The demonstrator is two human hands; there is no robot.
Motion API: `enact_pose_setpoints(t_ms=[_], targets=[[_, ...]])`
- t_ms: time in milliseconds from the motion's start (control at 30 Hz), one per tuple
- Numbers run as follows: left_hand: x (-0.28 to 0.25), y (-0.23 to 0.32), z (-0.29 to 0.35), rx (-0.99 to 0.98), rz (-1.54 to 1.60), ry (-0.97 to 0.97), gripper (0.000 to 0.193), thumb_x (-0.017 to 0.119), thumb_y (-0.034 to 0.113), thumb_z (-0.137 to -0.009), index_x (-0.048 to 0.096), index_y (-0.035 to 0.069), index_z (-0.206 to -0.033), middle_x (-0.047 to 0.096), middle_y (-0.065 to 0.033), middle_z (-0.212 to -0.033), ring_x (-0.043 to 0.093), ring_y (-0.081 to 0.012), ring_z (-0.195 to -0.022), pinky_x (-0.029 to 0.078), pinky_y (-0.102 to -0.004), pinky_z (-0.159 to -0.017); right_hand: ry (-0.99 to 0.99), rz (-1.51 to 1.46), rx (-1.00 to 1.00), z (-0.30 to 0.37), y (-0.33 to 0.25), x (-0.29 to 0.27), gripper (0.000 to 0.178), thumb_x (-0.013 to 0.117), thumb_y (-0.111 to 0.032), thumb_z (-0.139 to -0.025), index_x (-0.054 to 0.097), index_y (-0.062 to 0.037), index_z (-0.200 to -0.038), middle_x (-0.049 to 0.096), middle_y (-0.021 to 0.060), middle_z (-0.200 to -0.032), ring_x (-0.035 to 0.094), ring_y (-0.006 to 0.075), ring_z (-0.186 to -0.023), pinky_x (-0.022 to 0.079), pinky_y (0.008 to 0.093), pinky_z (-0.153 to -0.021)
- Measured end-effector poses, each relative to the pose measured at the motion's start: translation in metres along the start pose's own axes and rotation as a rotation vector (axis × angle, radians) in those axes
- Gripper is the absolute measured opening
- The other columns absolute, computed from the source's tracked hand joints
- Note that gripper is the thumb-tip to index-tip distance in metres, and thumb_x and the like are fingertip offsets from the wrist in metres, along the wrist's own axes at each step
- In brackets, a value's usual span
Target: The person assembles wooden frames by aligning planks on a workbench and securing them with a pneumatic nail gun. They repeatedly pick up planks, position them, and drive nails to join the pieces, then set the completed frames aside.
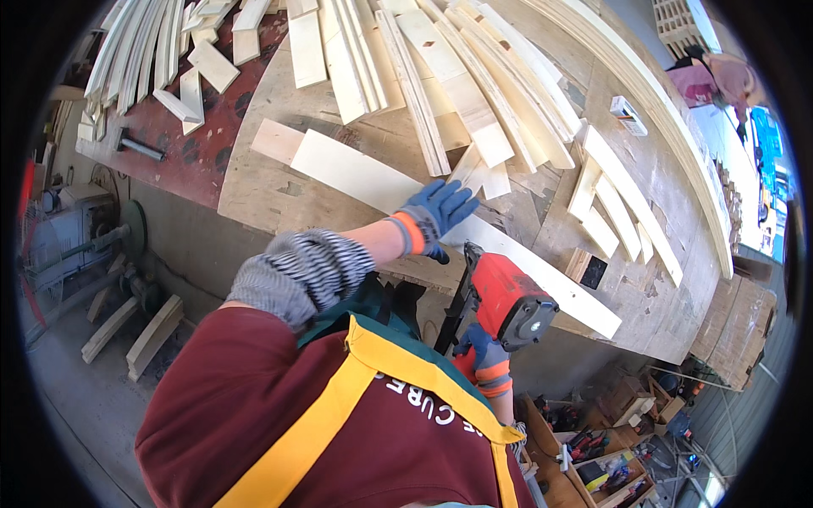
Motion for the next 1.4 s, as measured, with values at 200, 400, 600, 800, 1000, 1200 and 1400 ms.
enact_pose_setpoints(t_ms=[200,400,600,800,1000,1200,1400], targets=[[-0.030,-0.135,0.120,-0.338,-0.180,0.104,0.116,0.076,0.069,-0.062,0.035,0.010,-0.152,0.038,-0.0127,-0.153,0.034,-0.0329,-0.142,0.021,-0.0489,-0.120,-0.154,-0.024,0.054,-0.014,-0.036,0.025,0.018,0.058,-0.012,-0.093,0.062,-0.0044,-0.077,0.061,0.0046,-0.069,0.058,0.0154,-0.062,0.047,0.0315,-0.056],[-0.018,-0.184,0.122,-0.230,-0.225,0.105,0.093,0.079,0.053,-0.063,0.046,0.015,-0.142,0.051,-0.0090,-0.133,0.049,-0.0277,-0.126,0.026,-0.0471,-0.116,-0.267,-0.178,0.161,-0.073,-0.050,0.067,0.009,0.061,-0.012,-0.095,0.061,-0.0039,-0.099,0.060,0.0033,-0.072,0.058,0.0149,-0.061,0.048,0.0298,-0.057],[-0.015,-0.186,0.121,-0.210,-0.179,0.069,0.083,0.075,0.055,-0.070,0.049,0.017,-0.138,0.056,-0.0062,-0.128,0.051,-0.0258,-0.122,0.028,-0.0460,-0.115,-0.290,0.034,0.126,-0.075,-0.048,0.066,0.008,0.059,-0.011,-0.096,0.059,-0.0035,-0.099,0.059,0.0043,-0.073,0.057,0.0157,-0.059,0.048,0.0299,-0.055],[-0.014,-0.188,0.126,-0.141,-0.138,0.263,0.082,0.074,0.053,-0.068,0.051,0.016,-0.137,0.056,-0.0060,-0.122,0.052,-0.0260,-0.116,0.031,-0.0472,-0.113,-0.414,0.183,-0.064,-0.073,-0.079,0.095,0.019,0.062,-0.014,-0.087,0.060,-0.0048,-0.071,0.059,0.0058,-0.067,0.058,0.0184,-0.063,0.044,0.0316,-0.057],[-0.014,-0.187,0.124,-0.115,-0.110,0.338,0.074,0.072,0.046,-0.069,0.053,0.015,-0.134,0.056,-0.0059,-0.118,0.053,-0.0263,-0.111,0.034,-0.0461,-0.109,-0.381,0.463,-0.199,-0.097,-0.042,0.120,0.016,0.056,-0.010,-0.090,0.061,-0.0042,-0.076,0.059,0.0055,-0.069,0.057,0.0181,-0.063,0.045,0.0325,-0.058],[-0.018,-0.186,0.126,-0.114,-0.108,0.345,0.074,0.073,0.046,-0.069,0.053,0.015,-0.133,0.057,-0.0052,-0.115,0.053,-0.0262,-0.111,0.034,-0.0479,-0.109,-0.388,0.163,0.187,-0.103,-0.077,0.116,0.020,0.058,-0.012,-0.086,0.060,-0.0046,-0.068,0.058,0.0056,-0.064,0.058,0.0198,-0.057,0.047,0.0315,-0.057],[-0.038,-0.186,0.142,-0.206,-0.048,0.093,0.104,0.078,0.057,-0.065,0.039,0.014,-0.151,0.035,-0.0136,-0.157,0.030,-0.0359,-0.146,0.022,-0.0526,-0.121,-0.492,0.445,-0.015,-0.099,-0.133,0.128,0.023,0.057,-0.012,-0.084,0.060,-0.0047,-0.063,0.061,0.0065,-0.064,0.060,0.0179,-0.059,0.047,0.0304,-0.058]])
Point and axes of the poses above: each hand's wrist, its own z-axis away from the middle knuckle, its own x-axis out of the palm, y = z × x, the point moved 6 cm from there along -z, towards the middle knuckle
